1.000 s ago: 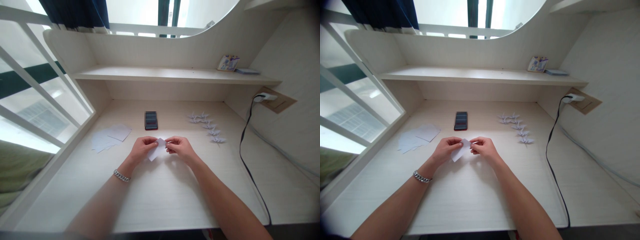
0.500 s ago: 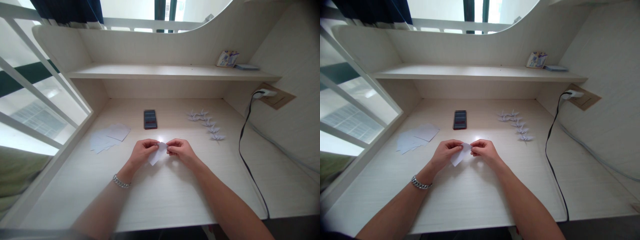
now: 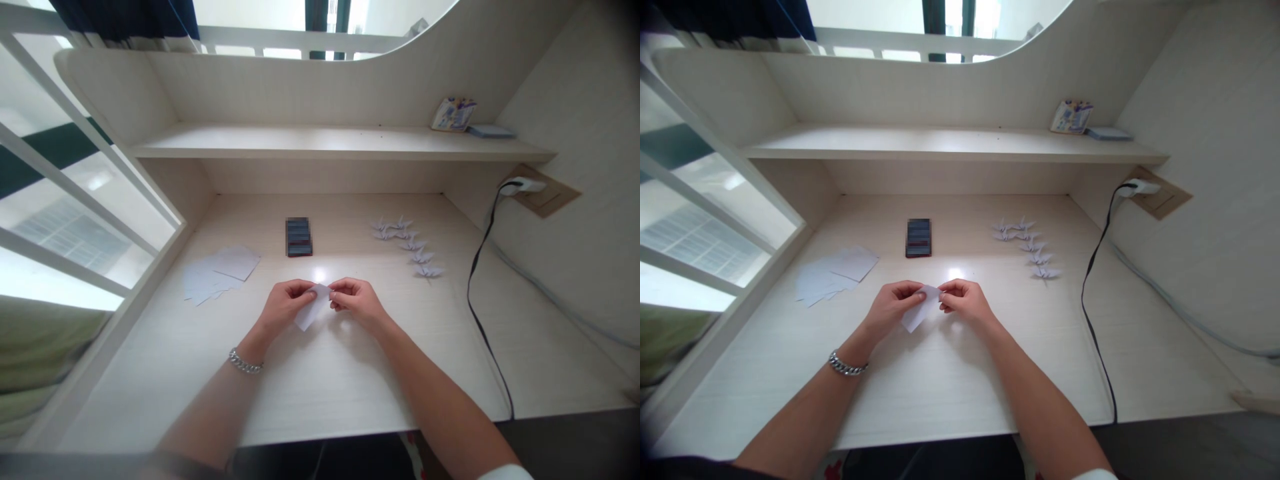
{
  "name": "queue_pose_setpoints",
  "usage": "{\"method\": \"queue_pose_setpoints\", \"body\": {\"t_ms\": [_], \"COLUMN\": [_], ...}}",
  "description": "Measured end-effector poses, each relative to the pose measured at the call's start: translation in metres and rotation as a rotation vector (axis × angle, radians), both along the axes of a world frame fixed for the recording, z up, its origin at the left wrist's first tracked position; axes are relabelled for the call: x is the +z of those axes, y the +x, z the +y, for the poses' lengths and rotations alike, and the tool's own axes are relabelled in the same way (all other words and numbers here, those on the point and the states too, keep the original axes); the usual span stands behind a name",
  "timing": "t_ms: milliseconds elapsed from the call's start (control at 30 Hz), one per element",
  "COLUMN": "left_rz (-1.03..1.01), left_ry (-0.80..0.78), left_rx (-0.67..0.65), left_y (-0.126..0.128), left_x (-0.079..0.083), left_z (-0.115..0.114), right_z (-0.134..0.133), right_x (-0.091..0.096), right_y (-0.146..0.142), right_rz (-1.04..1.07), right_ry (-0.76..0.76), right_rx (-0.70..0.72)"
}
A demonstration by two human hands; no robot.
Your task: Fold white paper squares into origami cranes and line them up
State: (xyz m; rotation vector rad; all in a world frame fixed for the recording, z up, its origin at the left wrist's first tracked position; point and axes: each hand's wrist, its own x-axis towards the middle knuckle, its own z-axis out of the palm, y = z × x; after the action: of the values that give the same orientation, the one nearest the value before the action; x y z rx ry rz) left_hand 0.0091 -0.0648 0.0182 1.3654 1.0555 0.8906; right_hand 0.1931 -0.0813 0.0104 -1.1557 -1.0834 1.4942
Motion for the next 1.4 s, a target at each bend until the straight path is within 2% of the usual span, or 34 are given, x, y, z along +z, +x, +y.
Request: {"method": "queue_pose_setpoints", "body": {"t_ms": [167, 367, 533, 933, 1033, 1267, 1400], "left_rz": [0.019, 0.04, 0.053, 0.041, 0.056, 0.08, 0.099], "left_ry": [-0.058, -0.089, -0.081, -0.101, -0.097, -0.054, -0.05], "left_rx": [-0.022, -0.029, -0.02, -0.037, -0.039, -0.025, -0.023], "left_y": [-0.002, -0.005, -0.005, -0.009, -0.012, -0.016, -0.016], "left_x": [0.018, 0.046, 0.059, 0.068, 0.072, 0.079, 0.078], "left_z": [0.005, 0.011, 0.009, -0.004, -0.003, -0.005, -0.007], "right_z": [-0.001, 0.001, 0.001, -0.008, -0.007, -0.009, -0.01], "right_x": [0.012, 0.033, 0.043, 0.063, 0.065, 0.066, 0.067], "right_y": [-0.003, -0.007, -0.007, -0.009, -0.01, -0.016, -0.014], "right_rz": [0.001, 0.029, 0.033, 0.009, -0.012, 0.015, 0.019], "right_ry": [-0.058, -0.03, -0.021, -0.038, -0.039, -0.03, -0.03], "right_rx": [-0.001, -0.016, -0.001, 0.026, 0.044, -0.02, 0.02]}}
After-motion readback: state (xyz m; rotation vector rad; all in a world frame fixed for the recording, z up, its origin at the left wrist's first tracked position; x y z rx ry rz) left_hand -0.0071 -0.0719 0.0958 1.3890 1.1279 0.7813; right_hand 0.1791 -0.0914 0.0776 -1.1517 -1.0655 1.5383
